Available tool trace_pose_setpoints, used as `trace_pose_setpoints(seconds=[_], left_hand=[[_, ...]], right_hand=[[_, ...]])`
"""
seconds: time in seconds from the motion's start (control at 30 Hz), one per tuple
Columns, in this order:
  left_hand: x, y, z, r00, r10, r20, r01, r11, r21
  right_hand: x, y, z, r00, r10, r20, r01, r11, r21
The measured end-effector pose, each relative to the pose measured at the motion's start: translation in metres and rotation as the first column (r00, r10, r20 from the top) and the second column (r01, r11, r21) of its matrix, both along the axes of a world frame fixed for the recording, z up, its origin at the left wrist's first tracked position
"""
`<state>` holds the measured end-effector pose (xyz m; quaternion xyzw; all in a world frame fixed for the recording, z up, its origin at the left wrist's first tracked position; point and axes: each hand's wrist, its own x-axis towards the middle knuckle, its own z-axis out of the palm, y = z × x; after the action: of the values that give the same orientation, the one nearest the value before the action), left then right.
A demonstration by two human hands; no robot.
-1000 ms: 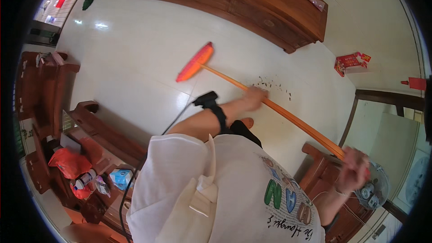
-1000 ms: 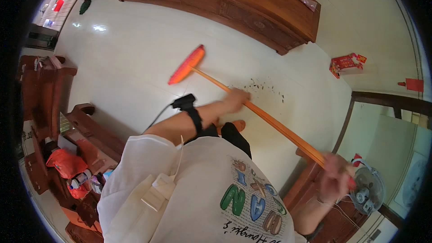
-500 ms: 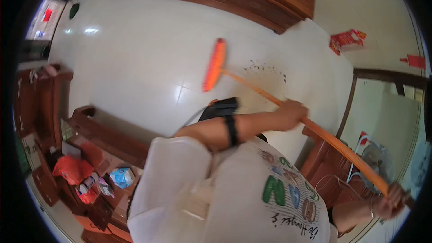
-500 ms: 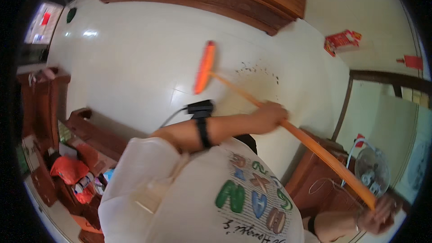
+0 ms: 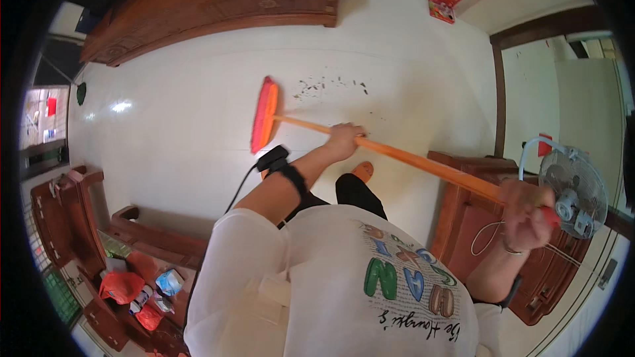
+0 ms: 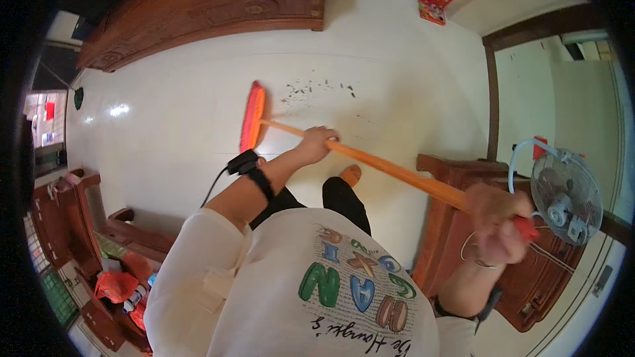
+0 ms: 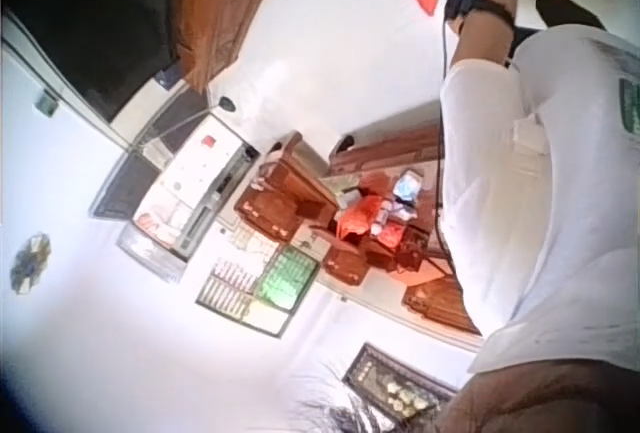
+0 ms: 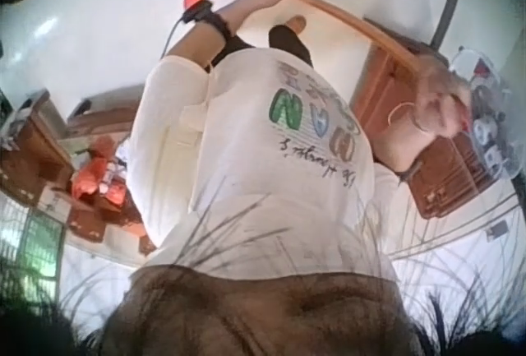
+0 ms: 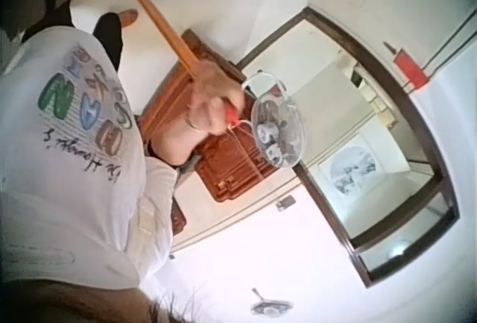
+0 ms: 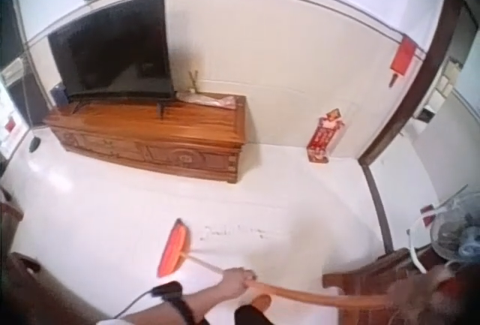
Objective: Sweeping debris from a tiled living room floor into a dustpan.
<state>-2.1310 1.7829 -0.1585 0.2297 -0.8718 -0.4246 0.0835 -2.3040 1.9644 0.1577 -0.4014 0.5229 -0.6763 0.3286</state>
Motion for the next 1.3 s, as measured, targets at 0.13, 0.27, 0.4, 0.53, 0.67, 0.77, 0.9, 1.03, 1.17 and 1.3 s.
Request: trace_pose_setpoints(seconds=[0.13,0.27,0.4,0.53,0.67,0.77,0.9,1.03,1.17,1.3], left_hand=[[-0.145,0.072,0.025,0.973,-0.169,-0.156,0.176,0.984,0.034],[-0.215,0.114,0.075,0.933,-0.307,-0.186,0.325,0.943,0.074],[-0.224,0.136,0.128,0.947,-0.219,-0.237,0.244,0.967,0.08],[-0.197,0.153,0.148,0.946,-0.128,-0.297,0.142,0.99,0.024],[-0.124,0.14,0.116,0.973,-0.083,-0.215,0.101,0.992,0.075],[-0.057,0.123,0.067,0.998,-0.02,0.057,0.015,0.995,0.095],[0.013,0.115,0.013,0.935,0.045,0.351,-0.063,0.997,0.041],[-0.035,0.136,0.014,0.966,-0.044,0.253,-0.012,0.976,0.216],[-0.149,0.174,0.049,0.991,-0.084,-0.106,0.105,0.972,0.209],[-0.234,0.191,0.065,0.949,-0.165,-0.268,0.227,0.949,0.218]], right_hand=[[-0.066,0.083,0.051,0.968,-0.122,-0.218,0.117,0.993,-0.033],[-0.085,0.125,0.084,0.923,-0.273,-0.271,0.242,0.96,-0.141],[-0.109,0.181,0.13,0.942,-0.317,-0.11,0.283,0.928,-0.243],[-0.135,0.225,0.144,0.913,-0.375,-0.159,0.292,0.875,-0.387],[-0.146,0.231,0.089,0.921,-0.365,0.135,0.389,0.882,-0.268],[-0.124,0.166,0.008,0.713,0.242,0.658,-0.051,0.954,-0.296],[-0.082,0.095,-0.059,0.973,0.078,0.218,-0.09,0.995,0.048],[-0.097,0.103,-0.018,0.98,0.044,0.194,-0.036,0.998,-0.045],[-0.143,0.135,0.064,0.985,0.14,-0.099,-0.143,0.989,-0.028],[-0.157,0.151,0.113,0.906,0.27,-0.325,-0.263,0.962,0.066]])
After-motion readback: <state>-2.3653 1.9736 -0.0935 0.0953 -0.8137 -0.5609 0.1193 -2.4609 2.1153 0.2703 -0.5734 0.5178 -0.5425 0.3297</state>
